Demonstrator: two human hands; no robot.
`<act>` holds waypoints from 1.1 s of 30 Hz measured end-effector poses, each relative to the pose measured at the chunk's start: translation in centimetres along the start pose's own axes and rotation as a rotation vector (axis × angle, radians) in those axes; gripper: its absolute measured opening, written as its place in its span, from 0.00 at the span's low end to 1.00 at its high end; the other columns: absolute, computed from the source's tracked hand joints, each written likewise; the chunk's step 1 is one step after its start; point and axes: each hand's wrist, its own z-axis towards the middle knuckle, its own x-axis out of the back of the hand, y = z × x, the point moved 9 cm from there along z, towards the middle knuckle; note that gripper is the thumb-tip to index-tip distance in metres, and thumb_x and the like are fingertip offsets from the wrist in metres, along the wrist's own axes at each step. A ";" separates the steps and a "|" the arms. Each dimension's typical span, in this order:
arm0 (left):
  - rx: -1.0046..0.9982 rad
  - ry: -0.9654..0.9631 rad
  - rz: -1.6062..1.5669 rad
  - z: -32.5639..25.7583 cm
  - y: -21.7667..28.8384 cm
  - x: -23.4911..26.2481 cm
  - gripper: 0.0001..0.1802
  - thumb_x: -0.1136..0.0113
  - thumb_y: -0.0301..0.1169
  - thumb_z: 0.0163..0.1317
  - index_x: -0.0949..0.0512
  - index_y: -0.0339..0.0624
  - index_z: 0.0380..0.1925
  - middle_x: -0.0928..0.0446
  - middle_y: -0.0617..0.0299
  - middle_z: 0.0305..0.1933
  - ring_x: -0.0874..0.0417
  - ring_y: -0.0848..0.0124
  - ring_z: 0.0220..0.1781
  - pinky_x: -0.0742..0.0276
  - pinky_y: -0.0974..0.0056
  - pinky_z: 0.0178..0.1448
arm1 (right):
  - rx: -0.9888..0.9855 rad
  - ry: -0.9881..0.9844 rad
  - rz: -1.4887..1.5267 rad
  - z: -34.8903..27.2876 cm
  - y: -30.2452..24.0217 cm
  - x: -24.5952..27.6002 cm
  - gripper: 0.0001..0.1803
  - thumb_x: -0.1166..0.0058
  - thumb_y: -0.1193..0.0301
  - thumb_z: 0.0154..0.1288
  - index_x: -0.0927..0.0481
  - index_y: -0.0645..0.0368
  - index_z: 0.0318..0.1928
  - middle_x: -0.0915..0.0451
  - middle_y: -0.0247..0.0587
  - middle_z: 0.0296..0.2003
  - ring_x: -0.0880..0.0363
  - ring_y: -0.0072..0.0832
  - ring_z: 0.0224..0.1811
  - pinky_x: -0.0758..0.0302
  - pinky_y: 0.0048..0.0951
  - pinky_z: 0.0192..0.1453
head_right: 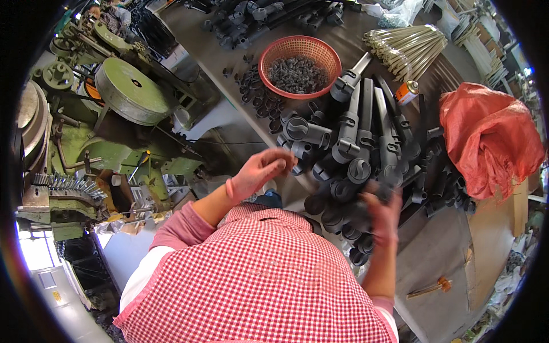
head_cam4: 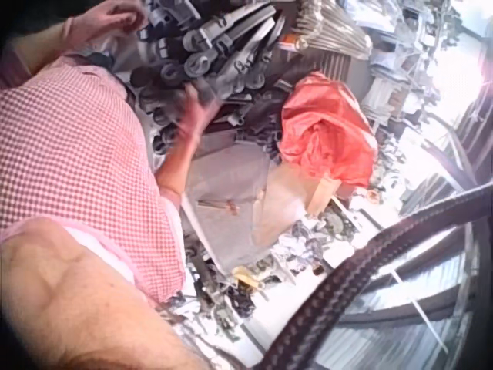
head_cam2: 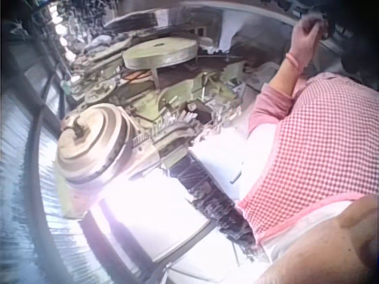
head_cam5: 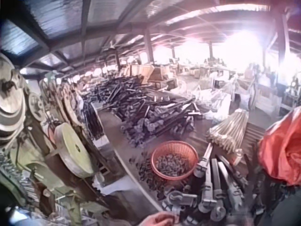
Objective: The person picks small black metal components from a red basket and attaches them to long metal rods using a press machine. The person handles each rod individually, aligns the parts, and operates the press to secure the components before placing the finished rods aside.
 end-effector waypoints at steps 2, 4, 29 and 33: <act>-0.205 0.019 -0.081 1.8 3.4 1.0 0.26 0.46 0.44 0.73 0.31 0.37 0.62 0.23 0.60 0.56 0.23 0.72 0.53 0.26 0.64 0.58 | 0.062 -0.385 -0.004 0.1 -1.9 -13.2 0.16 0.34 0.73 0.51 0.21 0.56 0.42 0.23 0.28 0.31 0.27 0.18 0.30 0.28 0.23 0.35; -0.287 0.107 -0.299 3.0 5.9 4.4 0.29 0.47 0.47 0.73 0.33 0.37 0.65 0.23 0.60 0.57 0.23 0.72 0.52 0.26 0.64 0.56 | 0.017 -0.807 0.076 -1.9 -1.7 -24.7 0.21 0.37 0.74 0.51 0.24 0.56 0.48 0.23 0.30 0.37 0.25 0.20 0.37 0.26 0.25 0.43; -0.035 0.746 -0.713 -8.2 3.4 36.5 0.12 0.34 0.40 0.65 0.25 0.49 0.29 0.20 0.61 0.26 0.18 0.64 0.27 0.18 0.57 0.32 | 0.392 -0.705 -1.952 15.8 9.4 -41.6 0.12 0.46 0.67 0.63 0.11 0.50 0.42 0.12 0.36 0.41 0.12 0.33 0.44 0.21 0.42 0.35; 0.022 0.714 -0.678 -7.3 3.3 35.3 0.13 0.34 0.42 0.65 0.25 0.49 0.29 0.20 0.61 0.26 0.17 0.64 0.27 0.18 0.57 0.31 | 0.367 -0.690 -1.913 16.1 10.4 -41.2 0.12 0.44 0.68 0.62 0.12 0.48 0.45 0.12 0.33 0.43 0.13 0.32 0.45 0.22 0.42 0.36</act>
